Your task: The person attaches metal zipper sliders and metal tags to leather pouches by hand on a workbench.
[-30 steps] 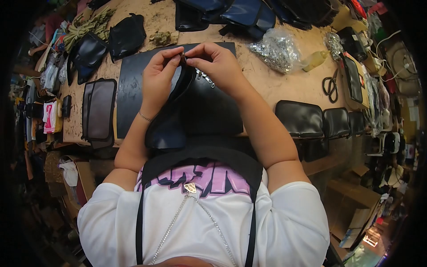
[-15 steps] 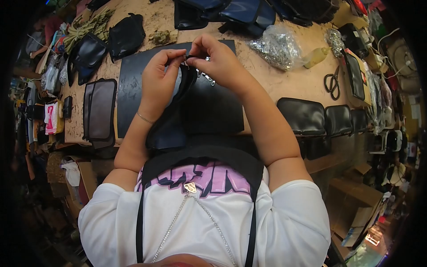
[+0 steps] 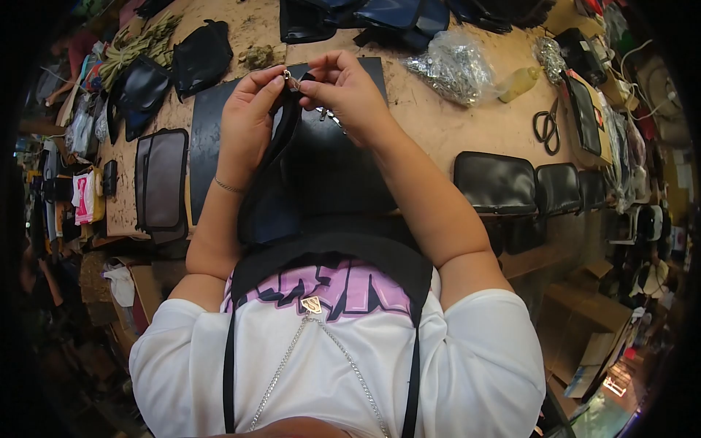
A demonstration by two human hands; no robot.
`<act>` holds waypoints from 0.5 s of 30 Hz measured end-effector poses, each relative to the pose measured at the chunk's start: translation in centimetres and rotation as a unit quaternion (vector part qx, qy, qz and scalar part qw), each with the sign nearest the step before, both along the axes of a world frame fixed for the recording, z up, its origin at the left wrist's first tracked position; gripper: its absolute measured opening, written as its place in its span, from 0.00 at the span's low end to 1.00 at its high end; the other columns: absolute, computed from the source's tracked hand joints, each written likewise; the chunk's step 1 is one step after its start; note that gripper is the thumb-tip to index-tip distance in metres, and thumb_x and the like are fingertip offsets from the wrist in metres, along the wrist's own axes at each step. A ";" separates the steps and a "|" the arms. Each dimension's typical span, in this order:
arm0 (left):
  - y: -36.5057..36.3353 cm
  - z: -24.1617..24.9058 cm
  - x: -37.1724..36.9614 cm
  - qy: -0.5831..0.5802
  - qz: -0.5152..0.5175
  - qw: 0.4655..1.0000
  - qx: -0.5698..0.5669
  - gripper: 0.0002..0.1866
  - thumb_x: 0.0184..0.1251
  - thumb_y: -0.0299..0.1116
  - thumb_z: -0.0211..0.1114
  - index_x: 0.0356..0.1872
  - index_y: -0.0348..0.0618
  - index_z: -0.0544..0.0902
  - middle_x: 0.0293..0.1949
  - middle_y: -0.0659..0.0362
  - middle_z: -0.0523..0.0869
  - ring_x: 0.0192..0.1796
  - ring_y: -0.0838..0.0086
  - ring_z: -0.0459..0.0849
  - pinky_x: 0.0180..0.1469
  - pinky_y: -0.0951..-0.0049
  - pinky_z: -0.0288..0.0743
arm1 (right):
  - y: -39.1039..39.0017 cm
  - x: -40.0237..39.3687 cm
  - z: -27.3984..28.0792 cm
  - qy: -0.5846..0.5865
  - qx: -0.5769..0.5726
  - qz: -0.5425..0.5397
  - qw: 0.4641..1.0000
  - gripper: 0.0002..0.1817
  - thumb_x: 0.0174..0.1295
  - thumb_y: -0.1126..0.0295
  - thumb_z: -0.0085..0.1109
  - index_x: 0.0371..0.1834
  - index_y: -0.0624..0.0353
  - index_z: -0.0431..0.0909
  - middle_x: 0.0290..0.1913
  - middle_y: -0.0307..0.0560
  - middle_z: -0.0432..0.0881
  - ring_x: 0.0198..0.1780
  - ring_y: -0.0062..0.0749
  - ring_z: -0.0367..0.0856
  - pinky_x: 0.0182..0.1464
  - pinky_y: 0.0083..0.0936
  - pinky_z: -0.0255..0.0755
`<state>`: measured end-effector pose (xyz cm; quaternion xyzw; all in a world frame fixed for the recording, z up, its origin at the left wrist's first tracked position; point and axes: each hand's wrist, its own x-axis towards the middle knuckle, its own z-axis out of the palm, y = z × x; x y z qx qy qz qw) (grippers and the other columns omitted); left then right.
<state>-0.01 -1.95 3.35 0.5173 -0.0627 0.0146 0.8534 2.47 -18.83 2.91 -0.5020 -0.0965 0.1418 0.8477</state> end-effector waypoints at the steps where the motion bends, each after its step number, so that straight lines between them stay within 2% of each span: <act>1: 0.2 0.0 0.0 -0.015 0.007 0.999 0.032 0.10 0.73 0.25 0.63 0.52 0.33 0.81 0.44 0.56 0.87 0.48 0.78 0.84 0.54 0.79 0.77 | 0.2 -0.1 0.1 0.006 0.021 0.000 1.000 0.13 0.65 0.76 0.67 0.48 0.61 0.74 0.42 0.43 0.84 0.41 0.23 0.84 0.43 0.18 0.79; 4: 1.1 0.3 -0.1 -0.040 0.011 0.993 0.114 0.10 0.73 0.25 0.62 0.51 0.33 0.82 0.44 0.57 0.87 0.47 0.79 0.84 0.54 0.79 0.76 | 0.2 -0.2 -0.8 0.117 0.102 0.059 0.986 0.14 0.65 0.75 0.66 0.51 0.61 0.76 0.42 0.43 0.84 0.41 0.23 0.83 0.44 0.18 0.78; 7: 2.0 1.1 -0.5 -0.024 0.003 0.984 0.178 0.10 0.73 0.24 0.62 0.51 0.33 0.82 0.44 0.59 0.87 0.47 0.80 0.83 0.54 0.80 0.75 | 0.6 -0.3 -1.4 0.114 0.122 0.086 0.982 0.12 0.66 0.74 0.66 0.51 0.59 0.78 0.41 0.42 0.85 0.39 0.21 0.82 0.44 0.19 0.78; 10: 2.6 1.6 -0.8 -0.015 0.027 0.963 0.267 0.10 0.72 0.25 0.63 0.50 0.34 0.83 0.42 0.61 0.87 0.44 0.82 0.82 0.49 0.82 0.75 | 0.3 0.0 -0.5 0.058 0.067 0.121 0.989 0.11 0.67 0.75 0.65 0.50 0.56 0.78 0.41 0.37 0.83 0.42 0.19 0.81 0.44 0.16 0.74; 15: 1.6 3.0 -1.9 -0.058 0.054 0.923 0.377 0.08 0.70 0.25 0.64 0.45 0.35 0.86 0.37 0.63 0.86 0.41 0.84 0.81 0.44 0.82 0.74 | -0.8 0.6 0.7 -0.019 -0.052 0.137 0.989 0.17 0.61 0.78 0.68 0.48 0.54 0.70 0.42 0.35 0.80 0.41 0.18 0.79 0.44 0.18 0.74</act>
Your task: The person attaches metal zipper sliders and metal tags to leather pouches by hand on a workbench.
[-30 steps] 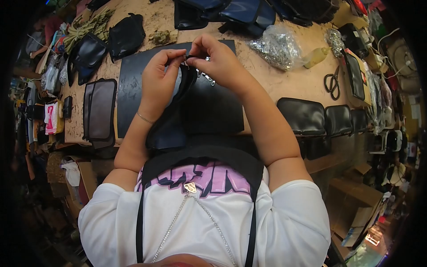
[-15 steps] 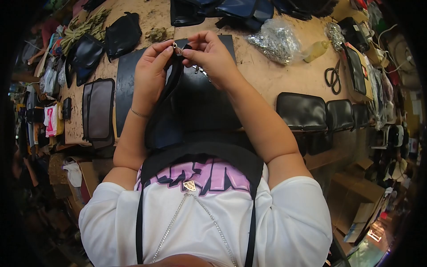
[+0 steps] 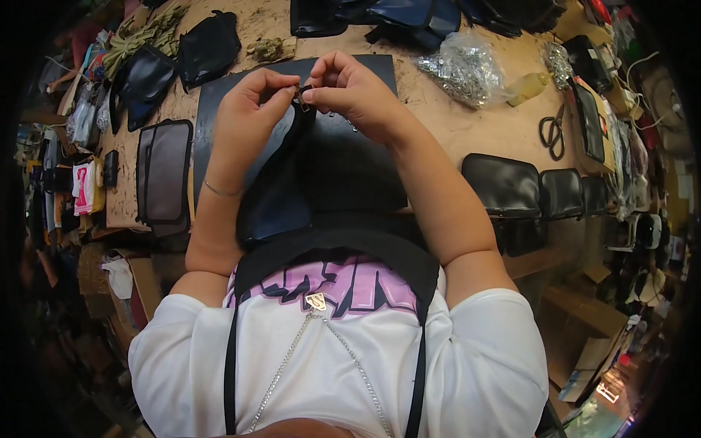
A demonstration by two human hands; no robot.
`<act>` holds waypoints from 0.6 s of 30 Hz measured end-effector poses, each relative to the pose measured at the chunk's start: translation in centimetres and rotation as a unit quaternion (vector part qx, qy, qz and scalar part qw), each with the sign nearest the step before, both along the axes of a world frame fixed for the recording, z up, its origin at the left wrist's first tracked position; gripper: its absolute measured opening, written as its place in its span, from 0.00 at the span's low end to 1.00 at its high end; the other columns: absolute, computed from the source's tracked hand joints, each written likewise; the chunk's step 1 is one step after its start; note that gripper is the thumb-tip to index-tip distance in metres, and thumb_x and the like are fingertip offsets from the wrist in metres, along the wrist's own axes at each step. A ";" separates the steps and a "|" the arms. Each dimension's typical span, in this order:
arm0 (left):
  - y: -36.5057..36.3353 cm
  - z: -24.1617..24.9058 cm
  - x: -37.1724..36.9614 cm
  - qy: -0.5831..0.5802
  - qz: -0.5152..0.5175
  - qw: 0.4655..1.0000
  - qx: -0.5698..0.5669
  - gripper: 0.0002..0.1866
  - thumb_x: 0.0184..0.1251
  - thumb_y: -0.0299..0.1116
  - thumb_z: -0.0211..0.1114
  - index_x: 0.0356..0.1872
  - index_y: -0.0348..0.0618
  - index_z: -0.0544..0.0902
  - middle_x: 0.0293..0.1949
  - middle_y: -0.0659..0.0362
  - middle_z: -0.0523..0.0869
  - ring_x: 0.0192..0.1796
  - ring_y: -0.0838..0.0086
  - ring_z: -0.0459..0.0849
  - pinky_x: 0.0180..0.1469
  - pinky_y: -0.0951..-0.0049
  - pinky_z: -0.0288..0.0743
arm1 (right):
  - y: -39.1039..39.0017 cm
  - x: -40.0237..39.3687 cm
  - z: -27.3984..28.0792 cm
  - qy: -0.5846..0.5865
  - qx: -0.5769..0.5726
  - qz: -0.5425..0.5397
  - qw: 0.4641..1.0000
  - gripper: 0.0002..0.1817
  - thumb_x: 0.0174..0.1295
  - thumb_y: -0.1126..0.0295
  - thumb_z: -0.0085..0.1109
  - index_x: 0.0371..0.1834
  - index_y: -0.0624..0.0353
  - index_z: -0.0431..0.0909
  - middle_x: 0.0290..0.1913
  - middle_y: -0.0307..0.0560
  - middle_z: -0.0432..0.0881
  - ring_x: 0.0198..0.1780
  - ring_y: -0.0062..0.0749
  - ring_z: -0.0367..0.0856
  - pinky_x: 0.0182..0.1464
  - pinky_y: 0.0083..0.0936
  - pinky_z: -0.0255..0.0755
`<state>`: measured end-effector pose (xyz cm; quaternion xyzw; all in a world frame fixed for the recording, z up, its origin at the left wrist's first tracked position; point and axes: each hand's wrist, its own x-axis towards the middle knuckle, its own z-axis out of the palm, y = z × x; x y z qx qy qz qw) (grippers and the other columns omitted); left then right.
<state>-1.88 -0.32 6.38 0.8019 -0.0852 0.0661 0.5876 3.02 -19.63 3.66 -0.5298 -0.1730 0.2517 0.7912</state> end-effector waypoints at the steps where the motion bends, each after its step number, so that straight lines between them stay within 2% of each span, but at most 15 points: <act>1: -0.2 0.0 0.0 -0.022 0.005 1.000 0.014 0.08 0.68 0.26 0.64 0.44 0.35 0.86 0.37 0.60 0.87 0.40 0.80 0.83 0.43 0.79 0.75 | -0.1 0.0 0.1 -0.018 -0.013 -0.005 1.000 0.17 0.61 0.78 0.68 0.47 0.54 0.70 0.43 0.35 0.80 0.42 0.19 0.79 0.45 0.17 0.74; 3: -0.6 0.0 -0.1 -0.066 0.016 0.997 0.042 0.08 0.66 0.29 0.65 0.41 0.35 0.86 0.36 0.55 0.89 0.38 0.72 0.86 0.41 0.73 0.77 | -0.1 -0.1 0.2 -0.043 -0.025 -0.022 0.999 0.17 0.61 0.78 0.68 0.47 0.54 0.69 0.43 0.36 0.79 0.43 0.19 0.79 0.47 0.18 0.74; 5: -0.9 0.0 -0.1 -0.083 0.024 0.994 0.060 0.08 0.65 0.28 0.65 0.41 0.35 0.86 0.37 0.53 0.89 0.39 0.69 0.87 0.42 0.72 0.77 | 0.0 -0.3 0.1 -0.055 -0.022 -0.045 0.997 0.17 0.61 0.78 0.68 0.46 0.54 0.68 0.43 0.37 0.79 0.45 0.19 0.79 0.50 0.18 0.74; 6: -1.0 0.1 -0.1 -0.091 0.028 0.993 0.070 0.08 0.65 0.28 0.65 0.41 0.35 0.86 0.38 0.52 0.89 0.39 0.67 0.87 0.43 0.72 0.77 | 0.1 -0.4 0.0 -0.063 -0.026 -0.051 0.996 0.17 0.61 0.77 0.68 0.46 0.54 0.68 0.42 0.36 0.79 0.44 0.18 0.78 0.47 0.17 0.73; 9: -1.2 0.5 -0.5 -0.101 0.035 0.983 0.149 0.08 0.66 0.25 0.65 0.43 0.34 0.86 0.38 0.57 0.88 0.43 0.77 0.85 0.48 0.76 0.77 | 0.3 -0.7 -0.4 -0.095 -0.037 -0.078 0.992 0.17 0.61 0.75 0.69 0.46 0.56 0.69 0.40 0.36 0.78 0.42 0.17 0.77 0.42 0.16 0.72; 12: -1.2 -0.6 0.1 -0.150 0.040 0.981 0.114 0.08 0.65 0.27 0.66 0.41 0.35 0.86 0.38 0.53 0.89 0.41 0.68 0.87 0.46 0.72 0.78 | 0.4 -0.7 -0.9 -0.144 -0.060 -0.128 0.979 0.16 0.61 0.75 0.69 0.45 0.57 0.69 0.40 0.36 0.79 0.41 0.17 0.78 0.41 0.16 0.72; 14: -1.4 -1.2 0.3 -0.090 0.020 0.996 0.011 0.07 0.67 0.24 0.66 0.43 0.35 0.86 0.41 0.58 0.89 0.44 0.76 0.86 0.50 0.78 0.77 | 0.5 -0.9 -1.0 -0.176 -0.087 -0.167 0.966 0.16 0.61 0.75 0.69 0.45 0.58 0.70 0.40 0.37 0.79 0.41 0.17 0.78 0.40 0.17 0.73; 15: -1.5 -1.3 0.3 -0.059 0.009 0.997 -0.041 0.06 0.69 0.22 0.65 0.44 0.35 0.86 0.43 0.60 0.89 0.46 0.80 0.85 0.52 0.80 0.76 | 0.4 -1.0 -1.0 -0.186 -0.100 -0.177 0.961 0.16 0.62 0.76 0.69 0.45 0.58 0.70 0.41 0.37 0.79 0.43 0.18 0.78 0.44 0.17 0.73; 17: -1.7 -1.4 0.4 -0.033 0.003 0.997 -0.075 0.08 0.69 0.22 0.65 0.47 0.35 0.85 0.44 0.61 0.88 0.46 0.80 0.85 0.52 0.81 0.76 | 0.4 -1.3 -1.2 -0.205 -0.127 -0.196 0.951 0.16 0.62 0.77 0.69 0.47 0.57 0.71 0.43 0.37 0.79 0.46 0.19 0.78 0.52 0.18 0.74; 18: -1.8 -1.4 0.3 -0.019 0.000 0.996 -0.092 0.08 0.70 0.22 0.65 0.48 0.36 0.84 0.44 0.61 0.87 0.47 0.81 0.84 0.53 0.82 0.76 | 0.4 -1.3 -1.3 -0.204 -0.122 -0.204 0.950 0.15 0.61 0.77 0.69 0.47 0.58 0.72 0.42 0.37 0.79 0.45 0.19 0.79 0.50 0.18 0.75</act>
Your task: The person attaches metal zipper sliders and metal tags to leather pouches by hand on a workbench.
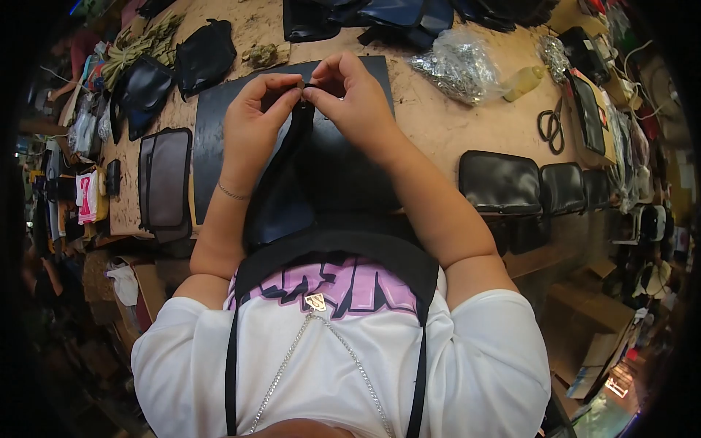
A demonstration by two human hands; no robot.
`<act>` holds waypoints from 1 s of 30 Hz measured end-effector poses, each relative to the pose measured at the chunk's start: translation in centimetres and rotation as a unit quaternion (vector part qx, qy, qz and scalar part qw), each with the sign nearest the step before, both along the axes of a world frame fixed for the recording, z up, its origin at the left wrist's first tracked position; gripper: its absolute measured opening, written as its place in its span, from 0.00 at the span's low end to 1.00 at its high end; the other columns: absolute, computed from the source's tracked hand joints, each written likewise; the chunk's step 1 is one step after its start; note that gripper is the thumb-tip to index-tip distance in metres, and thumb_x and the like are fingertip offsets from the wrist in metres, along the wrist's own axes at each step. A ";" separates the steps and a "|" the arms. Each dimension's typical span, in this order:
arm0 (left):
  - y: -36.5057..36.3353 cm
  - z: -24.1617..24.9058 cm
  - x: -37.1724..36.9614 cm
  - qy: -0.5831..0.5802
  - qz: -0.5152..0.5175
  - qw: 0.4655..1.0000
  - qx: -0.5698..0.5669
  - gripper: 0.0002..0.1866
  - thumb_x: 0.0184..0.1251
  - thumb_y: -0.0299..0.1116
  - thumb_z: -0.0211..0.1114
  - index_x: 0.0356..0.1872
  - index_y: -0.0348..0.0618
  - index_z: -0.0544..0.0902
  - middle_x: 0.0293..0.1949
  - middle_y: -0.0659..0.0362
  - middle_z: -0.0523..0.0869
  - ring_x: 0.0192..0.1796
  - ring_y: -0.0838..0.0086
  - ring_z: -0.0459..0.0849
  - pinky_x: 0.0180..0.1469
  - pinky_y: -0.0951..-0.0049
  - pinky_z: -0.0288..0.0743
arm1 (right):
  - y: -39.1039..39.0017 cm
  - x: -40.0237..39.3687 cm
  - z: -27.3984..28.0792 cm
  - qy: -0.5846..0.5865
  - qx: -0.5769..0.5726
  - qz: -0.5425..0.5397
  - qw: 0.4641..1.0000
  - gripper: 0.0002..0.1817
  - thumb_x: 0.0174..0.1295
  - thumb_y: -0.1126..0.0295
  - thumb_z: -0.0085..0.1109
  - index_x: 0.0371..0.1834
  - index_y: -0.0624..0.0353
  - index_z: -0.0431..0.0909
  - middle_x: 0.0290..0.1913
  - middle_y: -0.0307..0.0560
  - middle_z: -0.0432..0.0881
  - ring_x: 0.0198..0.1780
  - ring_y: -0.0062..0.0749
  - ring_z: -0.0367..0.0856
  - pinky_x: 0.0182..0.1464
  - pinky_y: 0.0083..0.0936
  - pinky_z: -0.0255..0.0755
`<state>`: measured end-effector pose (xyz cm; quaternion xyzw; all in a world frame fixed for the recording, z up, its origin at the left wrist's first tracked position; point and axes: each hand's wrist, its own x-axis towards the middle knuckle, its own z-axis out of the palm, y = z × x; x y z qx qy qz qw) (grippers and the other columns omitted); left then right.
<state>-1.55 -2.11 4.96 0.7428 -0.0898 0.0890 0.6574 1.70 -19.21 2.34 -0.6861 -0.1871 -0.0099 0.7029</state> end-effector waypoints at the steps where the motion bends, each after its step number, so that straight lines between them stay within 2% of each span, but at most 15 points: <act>1: 0.0 -0.2 0.0 0.001 -0.001 1.000 -0.012 0.10 0.69 0.21 0.66 0.49 0.36 0.83 0.44 0.61 0.87 0.47 0.81 0.84 0.52 0.81 0.76 | 0.1 -0.1 -0.2 -0.002 0.008 -0.007 1.000 0.15 0.61 0.76 0.69 0.47 0.59 0.73 0.41 0.38 0.80 0.44 0.19 0.80 0.47 0.19 0.75; 2: -0.1 -0.4 0.1 0.002 -0.002 1.000 -0.024 0.11 0.69 0.21 0.66 0.51 0.36 0.83 0.45 0.61 0.86 0.47 0.81 0.84 0.52 0.81 0.76 | 0.2 -0.1 -0.3 -0.003 0.015 -0.015 1.000 0.15 0.60 0.76 0.70 0.46 0.59 0.73 0.40 0.38 0.80 0.43 0.20 0.80 0.45 0.19 0.76; 6: -0.3 -0.6 0.2 -0.021 0.005 0.998 -0.052 0.15 0.67 0.20 0.67 0.54 0.37 0.81 0.44 0.61 0.84 0.48 0.80 0.83 0.52 0.81 0.77 | 0.3 -0.4 0.0 -0.017 0.012 -0.026 0.999 0.15 0.61 0.75 0.69 0.48 0.60 0.77 0.41 0.40 0.82 0.44 0.22 0.82 0.50 0.21 0.77; 14: 0.2 -0.4 0.2 -0.005 0.001 1.000 -0.026 0.14 0.67 0.20 0.68 0.53 0.36 0.82 0.44 0.61 0.85 0.48 0.80 0.84 0.53 0.80 0.76 | 0.3 -1.0 0.7 0.002 0.008 -0.014 1.000 0.14 0.63 0.77 0.65 0.52 0.62 0.79 0.44 0.43 0.85 0.46 0.23 0.83 0.52 0.20 0.77; 17: 0.5 -0.3 0.4 0.019 -0.028 0.998 -0.046 0.12 0.68 0.20 0.67 0.51 0.34 0.84 0.45 0.59 0.87 0.49 0.79 0.84 0.54 0.80 0.76 | 0.4 -0.7 0.3 0.006 0.050 -0.003 0.999 0.13 0.62 0.78 0.66 0.49 0.62 0.79 0.42 0.42 0.85 0.45 0.22 0.83 0.51 0.20 0.77; 21: 0.4 -0.3 0.3 0.030 -0.025 0.998 -0.042 0.10 0.70 0.20 0.65 0.49 0.33 0.85 0.47 0.57 0.88 0.49 0.78 0.85 0.55 0.80 0.76 | 0.3 -0.8 0.5 -0.006 0.013 -0.019 1.000 0.10 0.61 0.78 0.67 0.43 0.62 0.76 0.39 0.39 0.83 0.43 0.21 0.83 0.47 0.20 0.77; 23: 0.3 -0.4 0.2 0.019 -0.017 0.999 -0.028 0.09 0.70 0.20 0.65 0.49 0.32 0.85 0.46 0.57 0.88 0.48 0.78 0.85 0.55 0.79 0.77 | 0.2 -0.5 0.4 -0.012 0.012 -0.018 1.000 0.11 0.61 0.77 0.68 0.40 0.61 0.74 0.37 0.39 0.82 0.42 0.21 0.83 0.44 0.21 0.77; 26: 0.5 -0.5 0.3 -0.021 -0.012 0.999 0.031 0.09 0.69 0.21 0.65 0.49 0.33 0.85 0.46 0.59 0.88 0.48 0.79 0.85 0.54 0.80 0.77 | -0.2 -0.3 1.0 -0.030 -0.057 -0.013 0.998 0.12 0.59 0.77 0.69 0.39 0.61 0.73 0.35 0.40 0.82 0.40 0.21 0.82 0.42 0.22 0.76; 30: 0.8 0.4 -0.1 -0.065 -0.018 0.986 0.151 0.10 0.69 0.21 0.65 0.49 0.34 0.85 0.45 0.60 0.87 0.47 0.79 0.85 0.52 0.80 0.77 | -0.9 -0.2 2.9 -0.049 -0.167 0.037 0.984 0.12 0.62 0.81 0.66 0.43 0.60 0.71 0.38 0.38 0.80 0.43 0.19 0.80 0.47 0.17 0.76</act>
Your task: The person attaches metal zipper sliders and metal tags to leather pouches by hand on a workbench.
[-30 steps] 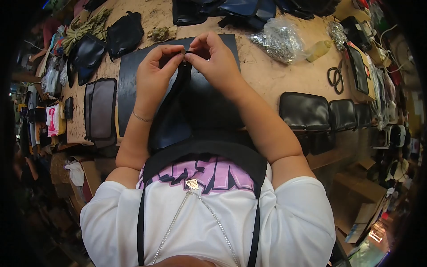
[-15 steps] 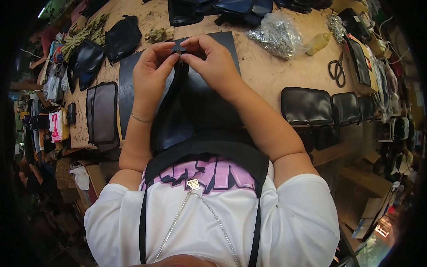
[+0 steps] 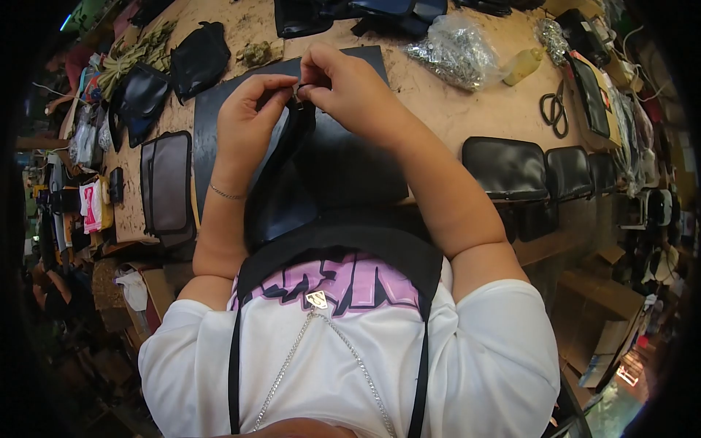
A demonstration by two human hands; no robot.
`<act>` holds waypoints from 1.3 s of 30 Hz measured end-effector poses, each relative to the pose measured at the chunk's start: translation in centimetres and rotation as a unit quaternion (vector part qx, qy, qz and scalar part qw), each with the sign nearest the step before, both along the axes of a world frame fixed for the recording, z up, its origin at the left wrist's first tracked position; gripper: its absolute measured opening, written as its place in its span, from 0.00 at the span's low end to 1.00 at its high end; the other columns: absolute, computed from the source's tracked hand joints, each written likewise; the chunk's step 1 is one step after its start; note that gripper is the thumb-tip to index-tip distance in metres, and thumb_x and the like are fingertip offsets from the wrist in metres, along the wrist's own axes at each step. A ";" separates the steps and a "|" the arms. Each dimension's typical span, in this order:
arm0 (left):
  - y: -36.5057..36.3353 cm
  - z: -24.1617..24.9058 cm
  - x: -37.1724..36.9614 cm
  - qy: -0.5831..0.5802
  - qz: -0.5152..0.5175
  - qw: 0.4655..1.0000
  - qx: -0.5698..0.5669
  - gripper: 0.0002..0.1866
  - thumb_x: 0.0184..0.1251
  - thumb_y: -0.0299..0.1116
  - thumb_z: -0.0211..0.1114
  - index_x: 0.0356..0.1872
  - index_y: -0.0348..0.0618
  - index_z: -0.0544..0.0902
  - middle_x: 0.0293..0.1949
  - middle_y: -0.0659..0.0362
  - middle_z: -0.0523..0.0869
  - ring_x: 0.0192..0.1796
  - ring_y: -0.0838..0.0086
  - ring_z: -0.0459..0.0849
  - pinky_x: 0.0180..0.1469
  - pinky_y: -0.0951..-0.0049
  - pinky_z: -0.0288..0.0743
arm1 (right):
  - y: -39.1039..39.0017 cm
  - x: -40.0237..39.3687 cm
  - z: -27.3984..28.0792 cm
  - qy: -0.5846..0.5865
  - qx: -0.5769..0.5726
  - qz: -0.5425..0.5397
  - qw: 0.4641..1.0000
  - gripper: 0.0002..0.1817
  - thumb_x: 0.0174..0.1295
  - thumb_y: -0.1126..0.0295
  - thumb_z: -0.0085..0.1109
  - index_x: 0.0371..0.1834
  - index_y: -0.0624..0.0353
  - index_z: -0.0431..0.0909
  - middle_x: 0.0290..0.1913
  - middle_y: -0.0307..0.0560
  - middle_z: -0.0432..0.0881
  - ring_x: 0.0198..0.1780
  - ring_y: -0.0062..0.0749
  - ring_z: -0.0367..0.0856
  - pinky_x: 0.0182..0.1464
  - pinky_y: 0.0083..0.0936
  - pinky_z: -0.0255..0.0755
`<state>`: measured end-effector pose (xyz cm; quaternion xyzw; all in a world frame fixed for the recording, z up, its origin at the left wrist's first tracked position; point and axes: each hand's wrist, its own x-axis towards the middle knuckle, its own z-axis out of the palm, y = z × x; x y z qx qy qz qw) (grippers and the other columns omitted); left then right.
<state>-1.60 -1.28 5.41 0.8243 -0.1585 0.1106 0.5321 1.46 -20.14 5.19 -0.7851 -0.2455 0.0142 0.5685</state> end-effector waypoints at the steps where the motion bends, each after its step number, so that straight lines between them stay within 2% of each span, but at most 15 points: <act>1: 0.0 0.1 -0.1 -0.003 0.001 1.000 0.009 0.10 0.69 0.21 0.65 0.49 0.34 0.86 0.45 0.60 0.87 0.47 0.79 0.85 0.52 0.80 0.77 | 0.0 -0.1 0.3 -0.009 -0.011 -0.003 1.000 0.12 0.62 0.81 0.65 0.43 0.60 0.71 0.38 0.38 0.80 0.43 0.19 0.80 0.47 0.17 0.76; 2: 0.0 0.2 -0.1 -0.005 0.002 1.000 0.017 0.10 0.69 0.21 0.65 0.49 0.34 0.86 0.45 0.60 0.88 0.47 0.80 0.85 0.52 0.80 0.77 | 0.1 -0.2 0.5 -0.019 -0.022 -0.006 1.000 0.12 0.62 0.81 0.65 0.43 0.60 0.71 0.38 0.39 0.80 0.44 0.19 0.81 0.47 0.18 0.76; 5: -0.1 -0.1 -0.1 0.010 -0.003 1.000 -0.007 0.09 0.69 0.22 0.65 0.49 0.34 0.86 0.44 0.60 0.88 0.47 0.80 0.85 0.52 0.79 0.77 | 0.3 -0.1 -0.5 -0.043 0.029 -0.032 0.998 0.12 0.58 0.76 0.66 0.40 0.63 0.72 0.34 0.53 0.84 0.39 0.43 0.86 0.42 0.32 0.77; 9: -0.1 -0.3 0.0 0.036 -0.009 0.999 -0.038 0.09 0.69 0.22 0.65 0.49 0.34 0.86 0.44 0.60 0.88 0.48 0.80 0.85 0.53 0.79 0.77 | 0.3 -0.1 -0.9 -0.053 0.040 -0.044 0.997 0.12 0.58 0.77 0.65 0.40 0.63 0.71 0.32 0.53 0.84 0.38 0.44 0.86 0.41 0.32 0.77; 11: -0.2 -0.7 0.2 0.021 -0.007 0.999 -0.046 0.09 0.67 0.23 0.66 0.46 0.35 0.86 0.42 0.56 0.88 0.45 0.74 0.87 0.51 0.76 0.79 | 0.1 -0.1 -0.9 -0.060 0.037 -0.033 0.997 0.12 0.58 0.78 0.65 0.39 0.63 0.71 0.32 0.52 0.84 0.37 0.44 0.86 0.40 0.32 0.77; 12: -0.2 -0.9 0.2 0.014 -0.006 0.999 -0.050 0.09 0.66 0.23 0.66 0.45 0.36 0.86 0.41 0.54 0.88 0.44 0.71 0.87 0.50 0.74 0.79 | 0.0 -0.1 -0.7 -0.050 0.030 -0.029 0.998 0.12 0.58 0.78 0.65 0.40 0.63 0.71 0.32 0.52 0.84 0.37 0.43 0.86 0.40 0.32 0.77; 15: -0.1 -0.5 0.3 -0.002 -0.020 1.000 -0.022 0.08 0.66 0.23 0.66 0.45 0.35 0.86 0.41 0.54 0.88 0.44 0.70 0.87 0.49 0.74 0.79 | -0.1 -0.1 -0.7 -0.036 0.025 -0.028 0.999 0.12 0.58 0.78 0.65 0.41 0.63 0.72 0.34 0.52 0.85 0.38 0.40 0.87 0.40 0.31 0.77; 17: 0.0 -0.4 0.3 0.007 -0.021 1.000 0.001 0.09 0.68 0.22 0.66 0.47 0.34 0.85 0.43 0.57 0.87 0.47 0.75 0.85 0.52 0.77 0.78 | 0.1 0.1 -1.5 -0.050 0.039 -0.036 0.997 0.11 0.59 0.78 0.66 0.42 0.62 0.74 0.36 0.51 0.86 0.39 0.37 0.87 0.41 0.29 0.78; 20: -0.1 -0.2 0.2 0.009 -0.016 1.000 0.015 0.10 0.69 0.22 0.66 0.49 0.33 0.84 0.44 0.58 0.87 0.49 0.78 0.84 0.53 0.78 0.77 | 0.1 -0.5 -1.2 0.000 0.054 -0.034 0.998 0.12 0.63 0.80 0.65 0.48 0.61 0.75 0.43 0.40 0.84 0.49 0.22 0.84 0.49 0.20 0.78; 24: -0.2 -0.6 0.2 0.041 -0.008 0.999 -0.034 0.06 0.69 0.22 0.66 0.44 0.33 0.83 0.42 0.58 0.86 0.46 0.80 0.83 0.51 0.79 0.76 | -0.2 -0.6 -1.4 0.040 0.081 -0.025 0.996 0.13 0.63 0.79 0.67 0.51 0.62 0.80 0.44 0.41 0.86 0.48 0.22 0.85 0.50 0.19 0.78; 26: -0.2 -0.8 0.2 0.028 0.003 0.999 -0.021 0.04 0.69 0.22 0.67 0.40 0.34 0.80 0.40 0.59 0.85 0.44 0.82 0.81 0.49 0.80 0.75 | -0.4 -0.6 -1.1 0.070 0.095 -0.012 0.993 0.13 0.62 0.78 0.67 0.51 0.63 0.83 0.44 0.40 0.87 0.47 0.21 0.85 0.51 0.18 0.78; 29: -0.3 -0.8 0.2 0.015 0.010 1.000 0.000 0.06 0.68 0.22 0.67 0.36 0.35 0.77 0.36 0.61 0.81 0.40 0.83 0.77 0.46 0.81 0.72 | -0.4 -0.5 -1.8 0.052 0.116 -0.005 0.992 0.11 0.62 0.77 0.67 0.48 0.65 0.85 0.41 0.46 0.89 0.43 0.23 0.86 0.49 0.21 0.79; 33: -0.8 0.1 -0.5 0.006 0.029 0.997 0.076 0.07 0.67 0.20 0.67 0.36 0.36 0.75 0.33 0.63 0.78 0.39 0.84 0.75 0.44 0.81 0.71 | -0.4 -1.0 -1.6 0.074 0.112 -0.030 0.991 0.11 0.63 0.76 0.67 0.49 0.63 0.86 0.42 0.40 0.88 0.44 0.18 0.84 0.47 0.16 0.77; 36: -0.7 -1.0 -0.1 -0.014 0.009 1.000 0.009 0.08 0.67 0.21 0.68 0.35 0.35 0.74 0.33 0.64 0.78 0.38 0.85 0.73 0.43 0.82 0.70 | -0.4 -1.3 -1.0 0.068 0.089 -0.035 0.993 0.11 0.64 0.76 0.67 0.49 0.62 0.86 0.42 0.40 0.88 0.43 0.18 0.84 0.47 0.17 0.77; 39: -0.5 -1.4 0.0 0.014 0.010 1.000 -0.008 0.10 0.67 0.22 0.69 0.34 0.36 0.73 0.33 0.63 0.79 0.37 0.85 0.73 0.42 0.82 0.71 | -0.4 -1.2 -1.0 0.058 0.093 -0.033 0.993 0.11 0.64 0.76 0.66 0.49 0.63 0.86 0.42 0.40 0.88 0.43 0.19 0.84 0.48 0.17 0.78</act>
